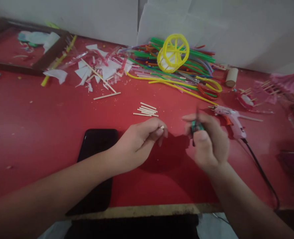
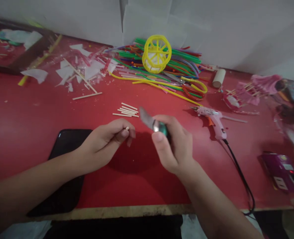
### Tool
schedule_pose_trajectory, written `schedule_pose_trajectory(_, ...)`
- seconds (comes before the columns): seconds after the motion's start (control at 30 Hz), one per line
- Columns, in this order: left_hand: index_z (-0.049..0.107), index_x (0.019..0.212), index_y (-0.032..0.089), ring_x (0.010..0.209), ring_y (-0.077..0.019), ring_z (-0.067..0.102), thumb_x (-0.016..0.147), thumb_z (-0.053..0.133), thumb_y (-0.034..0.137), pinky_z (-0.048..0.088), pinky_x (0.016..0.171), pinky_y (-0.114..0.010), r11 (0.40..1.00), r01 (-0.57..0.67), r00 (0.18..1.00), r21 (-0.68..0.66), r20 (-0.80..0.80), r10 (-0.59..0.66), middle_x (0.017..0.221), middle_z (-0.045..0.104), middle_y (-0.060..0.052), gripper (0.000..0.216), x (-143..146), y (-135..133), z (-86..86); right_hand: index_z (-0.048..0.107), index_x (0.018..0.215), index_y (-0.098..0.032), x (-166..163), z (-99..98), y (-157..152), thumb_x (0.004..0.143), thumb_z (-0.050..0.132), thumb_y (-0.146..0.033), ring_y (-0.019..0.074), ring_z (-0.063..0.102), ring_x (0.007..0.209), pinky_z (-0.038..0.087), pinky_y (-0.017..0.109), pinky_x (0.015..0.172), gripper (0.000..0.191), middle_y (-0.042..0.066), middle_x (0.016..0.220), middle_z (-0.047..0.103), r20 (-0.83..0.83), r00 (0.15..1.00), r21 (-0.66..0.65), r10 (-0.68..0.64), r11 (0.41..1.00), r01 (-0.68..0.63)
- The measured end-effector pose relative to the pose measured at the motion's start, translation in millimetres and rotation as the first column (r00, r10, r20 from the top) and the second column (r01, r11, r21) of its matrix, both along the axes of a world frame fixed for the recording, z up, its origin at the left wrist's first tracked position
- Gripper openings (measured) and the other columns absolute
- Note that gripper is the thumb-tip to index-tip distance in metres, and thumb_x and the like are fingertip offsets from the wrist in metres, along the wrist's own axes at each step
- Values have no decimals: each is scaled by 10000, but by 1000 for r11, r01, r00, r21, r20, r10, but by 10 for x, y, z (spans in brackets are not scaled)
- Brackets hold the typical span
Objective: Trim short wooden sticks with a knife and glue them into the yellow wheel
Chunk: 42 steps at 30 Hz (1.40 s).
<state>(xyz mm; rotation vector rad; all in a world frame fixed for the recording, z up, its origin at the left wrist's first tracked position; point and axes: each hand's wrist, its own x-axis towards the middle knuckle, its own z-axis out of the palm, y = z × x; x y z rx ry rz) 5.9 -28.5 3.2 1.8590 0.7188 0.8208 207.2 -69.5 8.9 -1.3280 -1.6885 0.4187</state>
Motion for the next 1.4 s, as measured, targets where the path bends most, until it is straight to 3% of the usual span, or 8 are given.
schedule_pose_trajectory(0.1,536,849,169,709,-99,537,980,409,164,449,699,-214,1000,21,1000,20,20,-22,770,556,14,183,-3,4,-7,589,1044,-182,-54,20,-3,935,483,-400,136,586,688,468,268,632,266,28,809,647,267,957,25,114,992,-125)
schedule_pose_trajectory(0.27,558,883,164,793,-89,575,972,404,124,456,752,-197,996,77,996,-53,37,-75,845,603,13,182,-9,-10,33,584,988,-145,-109,33,13,936,488,-394,135,606,686,464,247,607,272,42,789,666,404,905,58,133,984,-171)
schedule_pose_trajectory(0.47,568,836,141,746,-67,538,918,459,54,433,697,-167,983,148,978,-109,164,-129,801,574,25,162,6,24,30,583,922,-165,-86,7,26,954,435,-470,127,594,632,418,237,540,340,27,734,663,446,881,51,161,977,-205)
schedule_pose_trajectory(0.77,496,783,147,678,-63,452,908,417,30,389,624,-169,972,197,977,-131,103,-184,729,472,43,188,3,-14,64,576,860,-166,-98,23,41,970,379,-516,100,545,567,394,211,526,417,11,662,628,454,873,66,177,971,-231)
schedule_pose_trajectory(1.07,498,765,145,627,-52,423,914,459,70,354,561,-157,968,223,971,-119,114,-210,696,455,54,171,-12,20,71,545,763,-184,-84,40,43,959,359,-559,86,460,521,322,207,489,462,-15,603,554,455,864,-20,216,972,-232)
schedule_pose_trajectory(1.4,532,820,152,646,-77,483,877,464,52,398,583,-177,979,202,977,-12,76,-201,738,538,22,133,-11,35,66,535,759,-180,-92,49,46,960,364,-552,78,426,505,317,200,485,456,-24,581,531,441,874,23,205,971,-239)
